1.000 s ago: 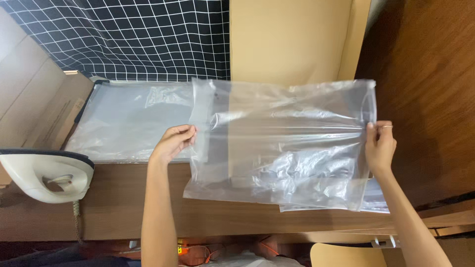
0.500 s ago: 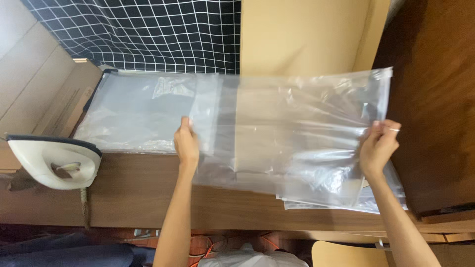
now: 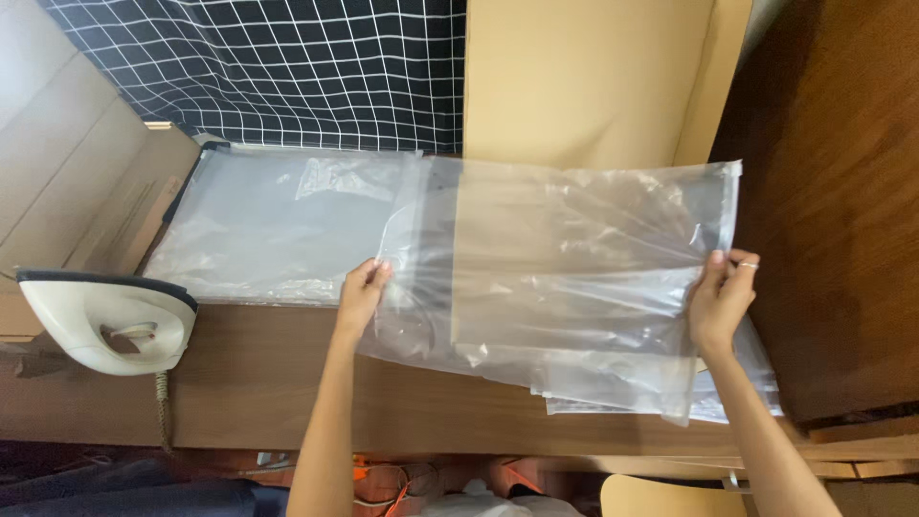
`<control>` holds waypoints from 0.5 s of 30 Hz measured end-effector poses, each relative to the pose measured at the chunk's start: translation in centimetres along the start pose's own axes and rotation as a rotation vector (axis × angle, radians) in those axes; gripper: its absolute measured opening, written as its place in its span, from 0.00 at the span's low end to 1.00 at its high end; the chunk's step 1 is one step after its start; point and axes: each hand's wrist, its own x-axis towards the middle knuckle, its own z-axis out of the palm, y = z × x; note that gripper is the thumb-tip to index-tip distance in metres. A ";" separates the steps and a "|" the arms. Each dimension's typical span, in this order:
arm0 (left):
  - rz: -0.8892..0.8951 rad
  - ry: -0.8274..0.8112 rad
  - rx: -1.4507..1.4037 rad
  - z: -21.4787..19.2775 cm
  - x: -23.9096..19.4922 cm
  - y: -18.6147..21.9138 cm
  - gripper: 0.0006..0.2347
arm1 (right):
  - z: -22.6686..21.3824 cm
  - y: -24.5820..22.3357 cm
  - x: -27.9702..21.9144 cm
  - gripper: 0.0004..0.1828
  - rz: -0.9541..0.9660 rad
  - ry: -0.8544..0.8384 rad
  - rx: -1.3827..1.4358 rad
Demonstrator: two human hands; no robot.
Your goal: The person hangs a pair of denim shorts on a green hanger and places it on a clothing rack. They then prepare a cardboard box with a plastic bag and fold a grey t-shirt on a table next to an iron.
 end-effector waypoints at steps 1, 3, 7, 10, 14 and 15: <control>0.090 0.125 0.252 0.0 0.8 -0.9 0.09 | 0.2 0.8 0.1 0.06 -0.023 0.006 -0.008; 0.174 0.251 0.497 0.2 0.3 -0.1 0.09 | 0.4 1.3 0.4 0.04 -0.049 0.005 -0.023; 0.026 0.413 0.716 -1.1 -1.1 2.7 0.15 | 1.3 -1.6 1.0 0.03 0.011 -0.080 0.122; -0.171 0.339 0.350 -3.0 -0.1 2.7 0.18 | 2.3 -3.0 1.5 0.03 0.050 -0.113 0.218; -0.543 0.016 -0.329 -2.8 -4.4 13.9 0.39 | 5.5 -0.9 1.6 0.07 0.300 -0.274 0.429; -0.539 0.017 -0.328 -3.7 -2.6 11.9 0.39 | 6.0 -0.6 1.6 0.07 0.298 -0.274 0.432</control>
